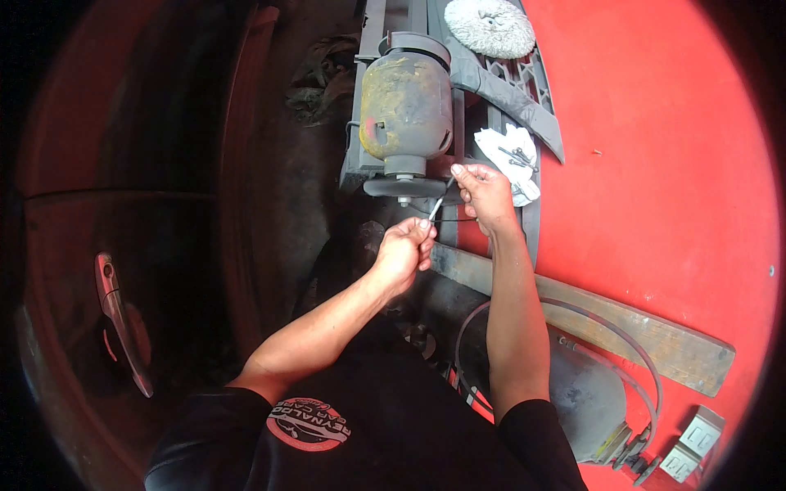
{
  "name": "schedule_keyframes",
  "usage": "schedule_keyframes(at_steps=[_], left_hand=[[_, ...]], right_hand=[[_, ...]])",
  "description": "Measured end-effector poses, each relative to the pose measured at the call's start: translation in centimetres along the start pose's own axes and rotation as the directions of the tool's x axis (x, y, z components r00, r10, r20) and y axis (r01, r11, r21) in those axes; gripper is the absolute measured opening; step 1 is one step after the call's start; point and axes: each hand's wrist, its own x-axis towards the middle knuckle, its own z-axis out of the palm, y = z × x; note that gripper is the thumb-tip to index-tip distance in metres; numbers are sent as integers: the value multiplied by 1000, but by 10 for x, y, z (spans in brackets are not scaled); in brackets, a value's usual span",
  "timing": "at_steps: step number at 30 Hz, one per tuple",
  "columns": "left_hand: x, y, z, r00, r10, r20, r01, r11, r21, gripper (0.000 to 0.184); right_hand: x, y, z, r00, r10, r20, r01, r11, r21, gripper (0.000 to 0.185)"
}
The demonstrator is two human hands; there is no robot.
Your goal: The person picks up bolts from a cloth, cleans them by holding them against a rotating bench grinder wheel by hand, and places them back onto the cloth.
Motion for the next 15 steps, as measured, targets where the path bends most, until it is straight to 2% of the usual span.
schedule_keyframes(at_steps=[1, 3, 5, 7, 11, 13, 14, 15], left_hand=[[-3, 1, -3, 1000, 0, 0, 0, 1000, 0, 24], [-9, 4, -10, 995, -38, 88, 47, 993, -108, 25], [-9, 3, -15, 989, -46, 141, 66, 987, -144, 25], [-8, 6, -15, 975, -104, 196, 151, 959, -241, 26], [-3, 5, -12, 980, -85, 178, 124, 968, -220, 24], [-3, 4, -3, 999, 34, 27, -35, 998, 42, 21], [-3, 3, -2, 998, 58, 5, -58, 991, 120, 19], [-3, 3, -1, 998, 55, 5, -56, 991, 118, 19]], right_hand=[[-2, 1, -3, 1000, 0, -1, 0, 1000, 0, 21], [-8, 4, -8, 995, 21, 94, -34, 988, 147, 23], [-11, 3, -6, 996, 10, 85, -22, 989, 147, 24], [-9, 1, -4, 997, -11, 75, 1, 990, 142, 24], [0, 3, -3, 1000, 3, -19, -1, 996, 84, 27], [3, 0, -2, 998, 22, -64, -19, 998, 54, 28], [3, -3, 0, 997, 4, -72, -1, 999, 36, 28], [3, -4, 1, 997, -13, -81, 15, 1000, 19, 29]])
